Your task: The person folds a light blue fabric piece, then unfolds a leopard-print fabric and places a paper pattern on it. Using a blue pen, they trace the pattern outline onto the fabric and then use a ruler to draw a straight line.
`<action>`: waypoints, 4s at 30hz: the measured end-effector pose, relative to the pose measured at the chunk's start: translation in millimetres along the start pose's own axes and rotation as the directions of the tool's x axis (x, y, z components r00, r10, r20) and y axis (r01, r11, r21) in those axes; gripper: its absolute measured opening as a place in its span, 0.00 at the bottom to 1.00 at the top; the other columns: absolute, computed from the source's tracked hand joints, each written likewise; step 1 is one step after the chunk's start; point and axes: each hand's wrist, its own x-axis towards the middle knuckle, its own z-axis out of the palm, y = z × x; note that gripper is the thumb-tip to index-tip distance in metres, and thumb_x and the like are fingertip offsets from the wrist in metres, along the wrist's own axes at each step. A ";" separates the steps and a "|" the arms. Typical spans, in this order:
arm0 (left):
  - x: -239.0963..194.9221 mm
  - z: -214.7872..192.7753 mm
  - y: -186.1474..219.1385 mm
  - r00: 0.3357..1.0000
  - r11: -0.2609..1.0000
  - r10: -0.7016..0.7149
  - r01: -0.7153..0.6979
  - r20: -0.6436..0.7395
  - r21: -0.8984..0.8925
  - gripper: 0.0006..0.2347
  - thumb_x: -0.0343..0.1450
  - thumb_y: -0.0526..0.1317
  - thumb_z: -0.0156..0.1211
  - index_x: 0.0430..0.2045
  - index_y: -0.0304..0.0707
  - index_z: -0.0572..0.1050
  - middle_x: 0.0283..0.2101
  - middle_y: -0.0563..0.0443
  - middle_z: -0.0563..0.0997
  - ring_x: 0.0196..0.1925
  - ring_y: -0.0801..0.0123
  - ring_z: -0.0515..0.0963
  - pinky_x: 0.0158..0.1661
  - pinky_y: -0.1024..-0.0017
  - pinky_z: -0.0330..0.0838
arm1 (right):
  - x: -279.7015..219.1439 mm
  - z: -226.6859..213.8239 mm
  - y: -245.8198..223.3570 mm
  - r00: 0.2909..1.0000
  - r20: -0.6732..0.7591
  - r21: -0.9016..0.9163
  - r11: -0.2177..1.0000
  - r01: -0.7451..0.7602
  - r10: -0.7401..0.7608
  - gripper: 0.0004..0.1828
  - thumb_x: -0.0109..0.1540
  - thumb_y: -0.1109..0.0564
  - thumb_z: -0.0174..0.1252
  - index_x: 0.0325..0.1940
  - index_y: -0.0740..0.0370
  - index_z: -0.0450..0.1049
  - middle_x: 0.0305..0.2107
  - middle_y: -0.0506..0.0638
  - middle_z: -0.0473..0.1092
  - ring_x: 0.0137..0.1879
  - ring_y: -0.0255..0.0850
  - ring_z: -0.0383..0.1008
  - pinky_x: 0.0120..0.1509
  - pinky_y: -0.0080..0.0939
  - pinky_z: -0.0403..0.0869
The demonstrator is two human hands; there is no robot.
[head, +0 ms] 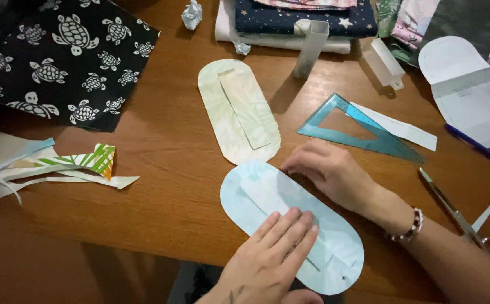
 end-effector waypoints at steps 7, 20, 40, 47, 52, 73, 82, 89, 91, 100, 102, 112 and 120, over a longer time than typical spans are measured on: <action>11.2 -73.5 -41.1 0.876 0.869 -0.350 0.436 -0.331 0.234 0.22 0.72 0.59 0.59 0.44 0.37 0.77 0.45 0.47 0.80 0.44 0.52 0.75 0.44 0.58 0.68 | -3.6 -12.8 -6.1 0.990 -0.067 -0.088 0.987 -0.132 0.126 0.08 0.65 0.67 0.58 0.42 0.60 0.80 0.39 0.49 0.78 0.45 0.40 0.79 0.50 0.35 0.78; 11.7 -56.5 -59.0 0.725 0.767 -0.637 0.628 -0.261 -0.129 0.04 0.67 0.44 0.69 0.28 0.52 0.79 0.28 0.67 0.82 0.30 0.70 0.76 0.40 0.67 0.63 | 31.3 15.2 -64.8 0.952 -0.032 0.269 0.920 -0.284 0.304 0.08 0.60 0.59 0.67 0.43 0.59 0.81 0.35 0.44 0.82 0.39 0.32 0.82 0.48 0.30 0.81; 1.1 -79.8 -77.4 0.704 0.751 -0.640 0.657 -0.308 -0.061 0.06 0.64 0.45 0.75 0.29 0.51 0.84 0.25 0.56 0.84 0.24 0.69 0.77 0.37 0.68 0.70 | 7.9 -11.1 -37.0 0.994 0.080 -0.146 0.987 -0.066 0.078 0.04 0.65 0.61 0.59 0.44 0.57 0.73 0.35 0.45 0.77 0.40 0.44 0.77 0.41 0.43 0.73; -0.4 -111.6 -50.9 0.780 0.879 -0.378 0.471 -0.499 0.072 0.13 0.74 0.36 0.66 0.50 0.31 0.76 0.51 0.42 0.76 0.48 0.57 0.74 0.54 0.63 0.69 | 9.2 -44.0 -25.0 0.957 -0.077 -0.071 0.955 -0.287 0.281 0.07 0.62 0.71 0.61 0.41 0.63 0.78 0.35 0.49 0.75 0.41 0.37 0.77 0.48 0.33 0.76; -47.2 -97.9 -7.2 0.653 0.750 -0.649 0.636 -0.390 -0.181 0.07 0.67 0.38 0.69 0.19 0.44 0.78 0.16 0.62 0.72 0.18 0.80 0.62 0.24 0.80 0.59 | 9.5 -47.7 -16.1 0.870 0.111 -0.040 0.876 -0.480 0.481 0.07 0.63 0.65 0.59 0.39 0.57 0.81 0.34 0.45 0.82 0.45 0.34 0.82 0.52 0.33 0.79; -81.9 -53.3 23.3 0.456 0.285 -0.890 0.551 -0.004 -0.784 0.06 0.65 0.35 0.72 0.33 0.36 0.87 0.22 0.56 0.87 0.21 0.82 0.84 0.24 0.82 0.81 | 30.2 22.7 -113.1 0.967 0.150 0.215 0.962 0.170 -0.205 0.04 0.65 0.61 0.57 0.43 0.62 0.75 0.36 0.48 0.77 0.39 0.40 0.78 0.48 0.37 0.77; -74.9 -52.2 23.1 0.672 0.666 -0.700 0.492 -0.241 -0.561 0.01 0.68 0.32 0.66 0.30 0.38 0.81 0.23 0.57 0.78 0.20 0.76 0.66 0.24 0.77 0.68 | 30.9 44.6 -114.6 0.946 0.307 0.341 0.916 -0.213 0.105 0.03 0.61 0.58 0.64 0.37 0.49 0.80 0.30 0.37 0.80 0.35 0.32 0.77 0.41 0.31 0.75; -75.8 -41.7 23.2 0.598 0.497 -0.790 0.499 -0.133 -0.710 0.09 0.68 0.30 0.65 0.41 0.31 0.83 0.26 0.56 0.79 0.24 0.84 0.72 0.26 0.84 0.75 | 25.1 54.7 -88.3 0.933 0.355 0.459 0.861 -0.220 0.049 0.16 0.56 0.72 0.43 0.41 0.57 0.69 0.34 0.45 0.68 0.39 0.38 0.67 0.48 0.34 0.69; -78.6 -41.7 24.3 0.560 0.414 -0.825 0.498 -0.082 -0.762 0.10 0.68 0.29 0.66 0.43 0.29 0.83 0.26 0.56 0.79 0.24 0.87 0.72 0.26 0.86 0.76 | 25.3 53.9 -84.7 0.968 0.252 0.442 0.886 -0.137 0.024 0.29 0.45 0.77 0.35 0.42 0.59 0.69 0.36 0.47 0.70 0.42 0.39 0.69 0.51 0.35 0.70; -104.5 -58.1 9.6 0.127 0.137 -0.986 0.291 -0.103 -0.947 0.24 0.68 0.34 0.62 0.61 0.40 0.70 0.41 0.41 0.87 0.21 0.80 0.73 0.23 0.83 0.68 | 19.6 34.3 -99.3 0.952 0.239 0.264 0.930 -0.255 0.193 0.03 0.68 0.61 0.54 0.40 0.56 0.72 0.33 0.43 0.74 0.37 0.35 0.72 0.44 0.33 0.72; -118.0 -52.8 11.0 -0.147 0.171 -0.976 -0.067 -0.160 -0.983 0.11 0.76 0.39 0.49 0.51 0.35 0.70 0.40 0.43 0.77 0.32 0.56 0.81 0.35 0.68 0.74 | 16.5 39.0 -99.0 0.952 0.257 0.298 0.923 -0.242 0.167 0.03 0.67 0.63 0.54 0.40 0.57 0.72 0.33 0.43 0.73 0.36 0.35 0.71 0.43 0.32 0.72; -143.1 1.1 58.0 0.166 -0.360 -0.905 0.198 0.393 -0.912 0.18 0.55 0.26 0.79 0.39 0.20 0.87 0.38 0.33 0.93 0.40 0.60 0.89 0.44 0.64 0.84 | 15.4 65.1 -123.5 0.864 0.502 0.303 0.929 -0.211 0.033 0.05 0.68 0.55 0.52 0.40 0.50 0.74 0.33 0.43 0.74 0.36 0.36 0.74 0.42 0.33 0.73; -134.3 -44.2 64.4 0.611 0.666 -0.740 0.606 -0.282 -0.435 0.10 0.75 0.41 0.60 0.22 0.42 0.76 0.17 0.51 0.71 0.18 0.72 0.68 0.22 0.69 0.64 | 30.1 75.2 -153.8 0.763 0.552 0.266 0.938 0.222 -0.337 0.01 0.71 0.56 0.52 0.44 0.54 0.67 0.38 0.48 0.72 0.41 0.45 0.72 0.41 0.43 0.71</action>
